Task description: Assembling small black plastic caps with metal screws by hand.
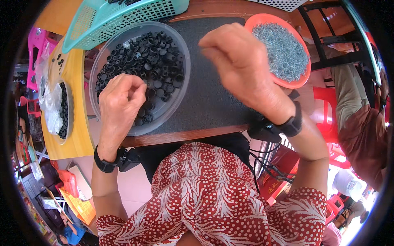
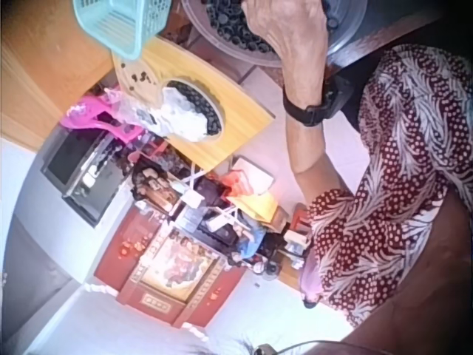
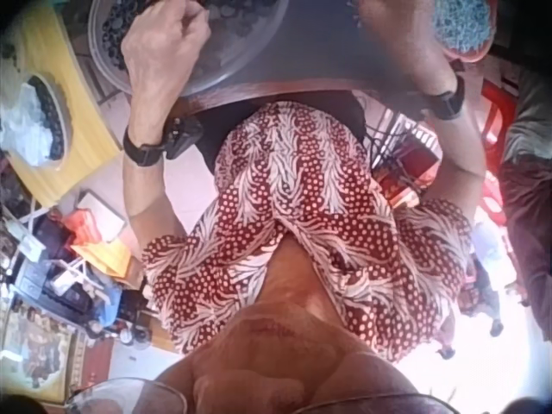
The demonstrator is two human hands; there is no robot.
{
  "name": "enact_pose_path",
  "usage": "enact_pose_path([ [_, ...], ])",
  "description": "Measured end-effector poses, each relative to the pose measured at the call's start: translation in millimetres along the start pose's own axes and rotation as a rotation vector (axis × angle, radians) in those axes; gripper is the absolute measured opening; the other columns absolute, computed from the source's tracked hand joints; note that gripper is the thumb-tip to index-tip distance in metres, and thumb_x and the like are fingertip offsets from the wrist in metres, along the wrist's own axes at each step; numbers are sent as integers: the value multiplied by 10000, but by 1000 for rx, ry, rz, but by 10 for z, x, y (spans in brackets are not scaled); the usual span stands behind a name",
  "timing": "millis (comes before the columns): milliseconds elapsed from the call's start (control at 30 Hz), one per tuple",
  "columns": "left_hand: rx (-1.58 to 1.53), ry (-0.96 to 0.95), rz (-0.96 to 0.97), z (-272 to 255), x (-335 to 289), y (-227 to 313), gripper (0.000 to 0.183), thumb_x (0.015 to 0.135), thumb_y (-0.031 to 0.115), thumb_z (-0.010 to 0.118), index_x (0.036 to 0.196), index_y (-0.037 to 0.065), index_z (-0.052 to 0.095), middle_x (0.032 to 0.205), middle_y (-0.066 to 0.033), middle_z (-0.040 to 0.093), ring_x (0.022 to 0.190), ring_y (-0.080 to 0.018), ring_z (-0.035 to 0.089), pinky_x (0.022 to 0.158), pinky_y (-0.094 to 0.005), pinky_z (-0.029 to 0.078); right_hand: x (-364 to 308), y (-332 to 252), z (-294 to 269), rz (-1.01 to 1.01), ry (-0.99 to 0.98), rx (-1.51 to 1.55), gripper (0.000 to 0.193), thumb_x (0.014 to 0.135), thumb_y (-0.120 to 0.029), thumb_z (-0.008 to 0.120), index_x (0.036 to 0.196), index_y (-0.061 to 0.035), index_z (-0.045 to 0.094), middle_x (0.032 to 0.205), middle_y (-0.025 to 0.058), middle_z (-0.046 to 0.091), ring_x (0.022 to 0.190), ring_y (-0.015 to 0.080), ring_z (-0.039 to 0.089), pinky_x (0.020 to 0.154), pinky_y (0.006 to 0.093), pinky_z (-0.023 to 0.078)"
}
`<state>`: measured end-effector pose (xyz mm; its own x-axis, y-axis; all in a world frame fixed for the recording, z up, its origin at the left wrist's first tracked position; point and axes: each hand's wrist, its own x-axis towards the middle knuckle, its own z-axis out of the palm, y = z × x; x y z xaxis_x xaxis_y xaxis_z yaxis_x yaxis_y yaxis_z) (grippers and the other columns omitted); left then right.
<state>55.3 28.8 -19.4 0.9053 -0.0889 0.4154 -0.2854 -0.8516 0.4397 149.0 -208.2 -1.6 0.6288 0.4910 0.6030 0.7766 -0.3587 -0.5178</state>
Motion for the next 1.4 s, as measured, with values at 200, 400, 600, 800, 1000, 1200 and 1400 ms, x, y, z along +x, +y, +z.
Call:
enact_pose_path([
  [200,56,-124,43,-123,28,68,226,639,-8,702,852,7,629,715,-93,550,707,-257,553,645,-351,432,-34,-111,172,-48,-42,69,177,704,83,650,852,-2,605,820,118,615,766,313,570,650,370,464],
  [400,-13,-215,21,-162,12,0,236,661,-5,684,892,-11,637,723,-99,554,701,-261,545,643,-352,433,-84,-141,194,-20,-72,83,169,711,80,647,854,2,603,822,125,616,773,318,571,659,368,465],
  [600,-78,-218,-14,-125,32,64,201,645,-1,700,834,-4,631,717,-98,561,684,-266,542,659,-353,412,-160,-142,192,29,-98,106,158,720,81,639,850,0,602,819,122,610,775,321,572,661,367,461],
  [800,90,-159,187,-51,46,58,158,643,2,716,764,5,614,696,-88,551,670,-264,537,649,-355,391,-195,-198,187,46,-89,133,178,714,83,644,862,-6,601,818,122,608,770,316,575,653,366,463],
  [1000,75,-101,216,-16,10,43,168,627,3,717,712,27,573,675,-80,521,647,-251,523,638,-356,376,-208,-234,278,13,-32,168,187,704,75,655,864,-9,605,821,123,615,754,317,580,641,370,470],
  [1200,100,-120,256,-11,6,40,174,624,8,707,734,24,573,687,-76,519,660,-248,520,640,-357,371,-174,-298,379,-22,-5,191,167,704,66,655,842,-8,599,781,113,617,727,315,573,612,370,463],
  [1400,125,-86,329,12,-26,47,177,589,33,708,687,40,560,674,-66,485,651,-239,508,635,-354,365,-181,-299,415,-23,3,198,160,702,67,650,833,-9,597,770,112,611,709,317,562,602,375,459],
])
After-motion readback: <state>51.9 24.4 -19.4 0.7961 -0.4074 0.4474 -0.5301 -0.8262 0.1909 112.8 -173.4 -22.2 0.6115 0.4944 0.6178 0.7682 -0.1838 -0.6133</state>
